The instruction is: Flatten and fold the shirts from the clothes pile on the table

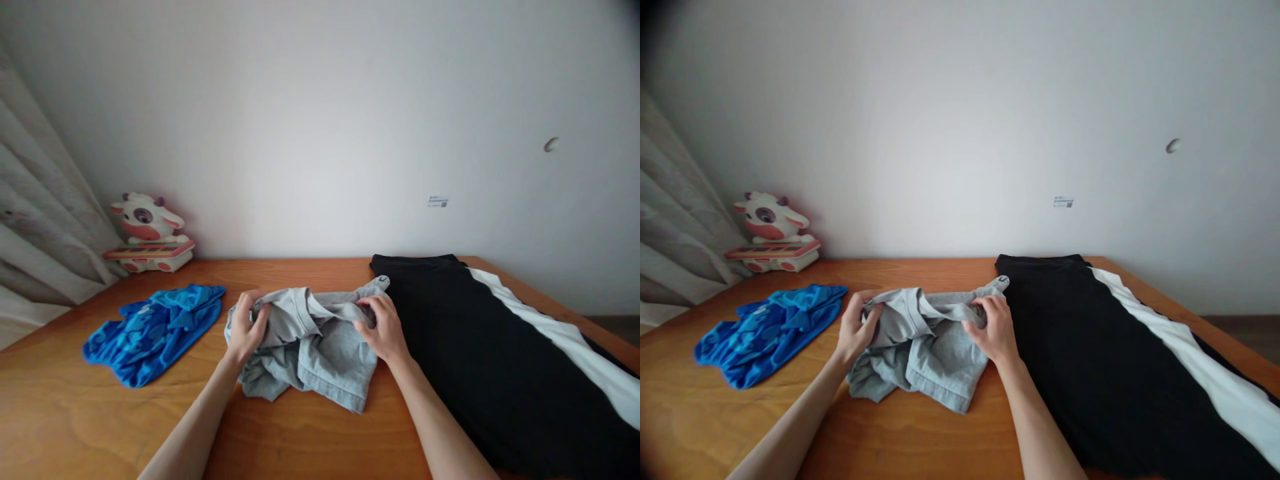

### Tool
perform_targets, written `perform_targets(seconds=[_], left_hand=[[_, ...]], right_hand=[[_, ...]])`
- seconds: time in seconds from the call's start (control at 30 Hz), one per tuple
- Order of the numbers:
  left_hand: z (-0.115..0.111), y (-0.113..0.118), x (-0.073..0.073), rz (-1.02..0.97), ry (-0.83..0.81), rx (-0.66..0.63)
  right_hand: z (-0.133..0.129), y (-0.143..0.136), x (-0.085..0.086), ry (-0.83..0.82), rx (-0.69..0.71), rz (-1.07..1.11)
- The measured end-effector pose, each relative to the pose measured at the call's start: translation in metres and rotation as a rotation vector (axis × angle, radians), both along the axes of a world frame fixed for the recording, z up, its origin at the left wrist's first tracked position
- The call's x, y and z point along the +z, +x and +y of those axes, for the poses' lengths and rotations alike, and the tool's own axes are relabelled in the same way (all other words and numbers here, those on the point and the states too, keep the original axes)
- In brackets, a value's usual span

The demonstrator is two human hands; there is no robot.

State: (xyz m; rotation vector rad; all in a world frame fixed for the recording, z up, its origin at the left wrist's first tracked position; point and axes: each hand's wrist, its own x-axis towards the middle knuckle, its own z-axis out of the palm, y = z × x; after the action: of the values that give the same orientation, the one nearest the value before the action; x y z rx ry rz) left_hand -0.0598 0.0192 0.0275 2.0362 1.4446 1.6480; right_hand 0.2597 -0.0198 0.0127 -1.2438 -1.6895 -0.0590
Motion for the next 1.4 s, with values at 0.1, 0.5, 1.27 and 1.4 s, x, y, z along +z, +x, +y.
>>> perform_targets(seconds=[0.1,0.5,1.27,1.4], left_hand=[[0.013,-0.014,-0.004,-0.377,0.083,0.252],[0.024,-0.023,-0.018,-0.491,-0.058,0.224],[0.002,-0.015,0.0,0.364,-0.16,-0.178],[-0.002,-0.01,0.006,0.531,-0.225,-0.329]], right_hand=[[0.006,0.004,-0.005,0.014,-0.056,0.01],[0.005,-0.001,-0.019,-0.042,-0.156,-0.255],[0.015,0.011,-0.002,-0.468,0.063,0.591],[0.014,0.015,0.001,-0.651,0.232,0.563]])
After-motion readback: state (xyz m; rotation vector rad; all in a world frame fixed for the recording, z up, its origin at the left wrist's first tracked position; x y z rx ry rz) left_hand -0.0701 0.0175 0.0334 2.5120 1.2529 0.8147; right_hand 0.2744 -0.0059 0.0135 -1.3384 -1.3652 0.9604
